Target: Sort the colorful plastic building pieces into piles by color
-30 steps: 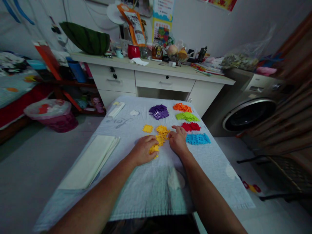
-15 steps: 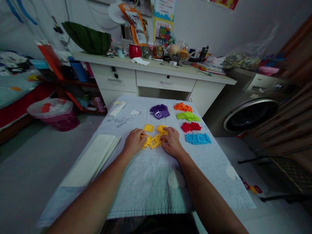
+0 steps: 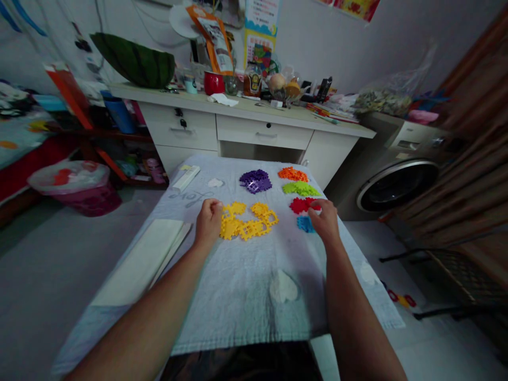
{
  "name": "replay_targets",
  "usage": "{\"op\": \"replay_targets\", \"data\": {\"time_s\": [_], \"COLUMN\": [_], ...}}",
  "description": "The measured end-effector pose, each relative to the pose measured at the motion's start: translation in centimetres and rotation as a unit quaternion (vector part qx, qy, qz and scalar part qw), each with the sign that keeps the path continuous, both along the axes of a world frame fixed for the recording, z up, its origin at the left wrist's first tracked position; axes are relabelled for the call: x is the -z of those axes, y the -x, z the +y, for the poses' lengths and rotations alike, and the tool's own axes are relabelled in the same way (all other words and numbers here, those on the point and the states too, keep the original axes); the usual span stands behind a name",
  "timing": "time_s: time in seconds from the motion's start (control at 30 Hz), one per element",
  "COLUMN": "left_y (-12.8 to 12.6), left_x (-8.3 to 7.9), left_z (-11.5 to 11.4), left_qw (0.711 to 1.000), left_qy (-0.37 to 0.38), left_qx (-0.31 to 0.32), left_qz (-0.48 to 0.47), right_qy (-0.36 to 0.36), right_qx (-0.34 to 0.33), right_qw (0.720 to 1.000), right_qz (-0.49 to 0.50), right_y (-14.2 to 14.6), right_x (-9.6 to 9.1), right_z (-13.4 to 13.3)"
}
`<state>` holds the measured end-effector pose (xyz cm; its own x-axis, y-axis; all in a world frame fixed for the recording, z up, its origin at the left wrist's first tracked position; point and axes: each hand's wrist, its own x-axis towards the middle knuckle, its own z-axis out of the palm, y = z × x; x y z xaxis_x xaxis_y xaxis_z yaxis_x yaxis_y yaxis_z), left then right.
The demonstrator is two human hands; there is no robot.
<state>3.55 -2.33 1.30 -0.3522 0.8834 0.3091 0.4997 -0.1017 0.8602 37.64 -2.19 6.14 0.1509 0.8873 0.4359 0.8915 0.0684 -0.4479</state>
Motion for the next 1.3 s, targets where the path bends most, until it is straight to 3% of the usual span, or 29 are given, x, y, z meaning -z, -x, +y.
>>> {"op": "replay_targets", "data": {"time_s": [0.1, 0.2, 0.33, 0.47, 0.57, 0.73, 0.87, 1.1, 1.3], "left_y": [-0.2, -1.0, -3.3, -6.7, -9.5, -13.7, -15.6, -15.4, -13.8], "left_x": [-0.3, -1.2, -2.3, -2.4, -2.5, -2.9, -2.4, -1.7, -3.8], "left_z": [-0.3, -1.3, -3.0, -4.7, -5.4, -4.4, -3.3, -3.2, -2.6], "left_qw": [0.998, 0.983, 0.962, 0.912, 0.882, 0.881, 0.883, 0.903, 0.928], "left_qy": [-0.032, -0.080, -0.100, -0.030, 0.012, 0.015, 0.033, -0.010, -0.008], "left_qx": [0.000, 0.013, 0.109, 0.287, 0.351, 0.332, 0.321, 0.308, 0.286], "left_qz": [0.054, 0.165, 0.230, 0.290, 0.313, 0.337, 0.342, 0.298, 0.239], "right_qy": [0.067, 0.153, 0.191, 0.151, 0.111, 0.094, 0.071, 0.027, 0.001], "right_qx": [0.135, 0.189, 0.173, 0.130, 0.081, 0.015, -0.033, -0.075, -0.129], "right_qw": [0.988, 0.970, 0.966, 0.980, 0.990, 0.995, 0.996, 0.983, 0.966], "right_qz": [0.012, 0.030, 0.011, -0.024, -0.031, 0.020, 0.053, 0.167, 0.223], "right_y": [-4.0, -5.8, -5.4, -3.4, -1.9, 0.1, 1.5, 3.5, 5.8], "right_x": [0.3, 1.5, 2.9, 3.3, 3.3, 3.2, 3.0, 2.3, 0.4], "right_z": [-0.2, -0.7, -1.1, -1.5, -1.7, -1.9, -2.2, -3.0, -1.8]}}
